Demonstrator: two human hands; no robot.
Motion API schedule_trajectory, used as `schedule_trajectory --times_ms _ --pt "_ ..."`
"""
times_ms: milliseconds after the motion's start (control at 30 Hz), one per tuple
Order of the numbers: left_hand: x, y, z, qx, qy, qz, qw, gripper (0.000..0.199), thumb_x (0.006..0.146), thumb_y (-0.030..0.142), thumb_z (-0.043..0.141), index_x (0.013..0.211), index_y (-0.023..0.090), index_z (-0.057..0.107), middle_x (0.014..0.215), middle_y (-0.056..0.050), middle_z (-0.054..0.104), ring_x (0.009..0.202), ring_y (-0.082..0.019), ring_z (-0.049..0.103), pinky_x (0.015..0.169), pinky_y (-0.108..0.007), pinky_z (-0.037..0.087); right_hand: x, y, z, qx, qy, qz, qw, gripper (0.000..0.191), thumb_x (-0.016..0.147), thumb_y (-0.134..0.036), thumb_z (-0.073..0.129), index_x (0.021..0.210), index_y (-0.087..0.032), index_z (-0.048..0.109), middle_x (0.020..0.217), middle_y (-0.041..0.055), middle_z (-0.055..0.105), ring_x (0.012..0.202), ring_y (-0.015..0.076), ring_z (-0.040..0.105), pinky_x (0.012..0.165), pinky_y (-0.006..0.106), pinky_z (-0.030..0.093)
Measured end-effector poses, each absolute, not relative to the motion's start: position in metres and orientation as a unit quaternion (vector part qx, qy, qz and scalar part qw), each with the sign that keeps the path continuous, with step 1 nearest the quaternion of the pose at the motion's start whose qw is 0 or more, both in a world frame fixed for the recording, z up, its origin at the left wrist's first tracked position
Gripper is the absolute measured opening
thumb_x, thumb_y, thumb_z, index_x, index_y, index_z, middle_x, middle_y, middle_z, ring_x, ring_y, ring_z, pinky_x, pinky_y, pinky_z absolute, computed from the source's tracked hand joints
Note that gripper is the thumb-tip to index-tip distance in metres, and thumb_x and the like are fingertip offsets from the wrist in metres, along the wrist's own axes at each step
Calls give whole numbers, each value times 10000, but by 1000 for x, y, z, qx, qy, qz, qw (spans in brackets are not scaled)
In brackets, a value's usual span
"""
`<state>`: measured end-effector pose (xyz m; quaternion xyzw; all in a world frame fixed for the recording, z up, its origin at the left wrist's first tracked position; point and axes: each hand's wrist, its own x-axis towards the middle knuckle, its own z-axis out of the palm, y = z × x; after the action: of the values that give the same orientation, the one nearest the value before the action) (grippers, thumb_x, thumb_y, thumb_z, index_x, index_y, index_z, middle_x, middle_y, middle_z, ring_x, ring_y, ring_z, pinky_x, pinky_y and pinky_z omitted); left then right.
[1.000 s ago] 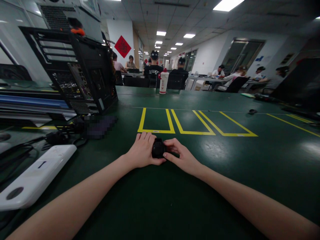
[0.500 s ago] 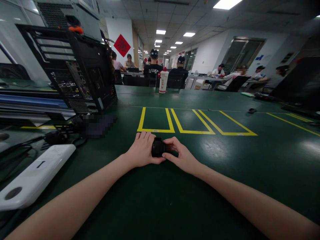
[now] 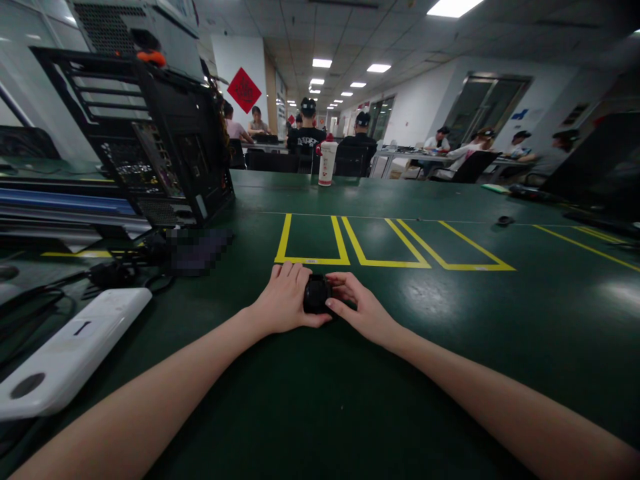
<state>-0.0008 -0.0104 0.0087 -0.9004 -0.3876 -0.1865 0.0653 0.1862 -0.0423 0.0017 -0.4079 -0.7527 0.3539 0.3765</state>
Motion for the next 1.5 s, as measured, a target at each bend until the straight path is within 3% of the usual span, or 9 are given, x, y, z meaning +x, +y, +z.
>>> schedule_trajectory --times_ms 367,633,1067,1300,1500 --pt "1 -11 8 -900 -388 -185 72 672 636 673 484 995 105 476 924 -107 497 852 -263 456 757 -387 342 188 -41 -2 -359 -758 357 411 227 790 -186 543 1003 -224 475 1005 28 505 965 162 540 884 367 467" --pt "0 -9 7 -900 -388 -189 67 682 636 678 483 1009 107 472 936 -107 495 859 -262 455 765 -386 336 187 -42 0 -401 -749 361 385 363 793 -197 539 1131 -213 406 1091 70 511 1005 181 537 892 390 460" --pt "0 -10 8 -900 -387 -191 65 688 636 677 484 1017 104 472 940 -109 499 862 -262 457 772 -392 337 187 -42 -1 -381 -749 370 397 207 821 -222 502 1023 -221 459 1031 41 525 984 170 550 894 385 461" --pt "0 -11 7 -899 -389 -188 68 676 639 674 484 1012 111 471 936 -106 500 860 -263 457 772 -395 341 187 -41 0 -403 -746 369 381 312 819 -225 506 1119 -216 419 1089 67 519 990 176 547 887 389 463" --pt "0 -11 8 -900 -388 -187 70 683 638 675 482 1013 105 470 928 -107 496 854 -262 456 763 -390 341 188 -42 -1 -374 -772 337 387 295 786 -205 547 1063 -220 447 1057 51 498 995 186 523 872 397 469"
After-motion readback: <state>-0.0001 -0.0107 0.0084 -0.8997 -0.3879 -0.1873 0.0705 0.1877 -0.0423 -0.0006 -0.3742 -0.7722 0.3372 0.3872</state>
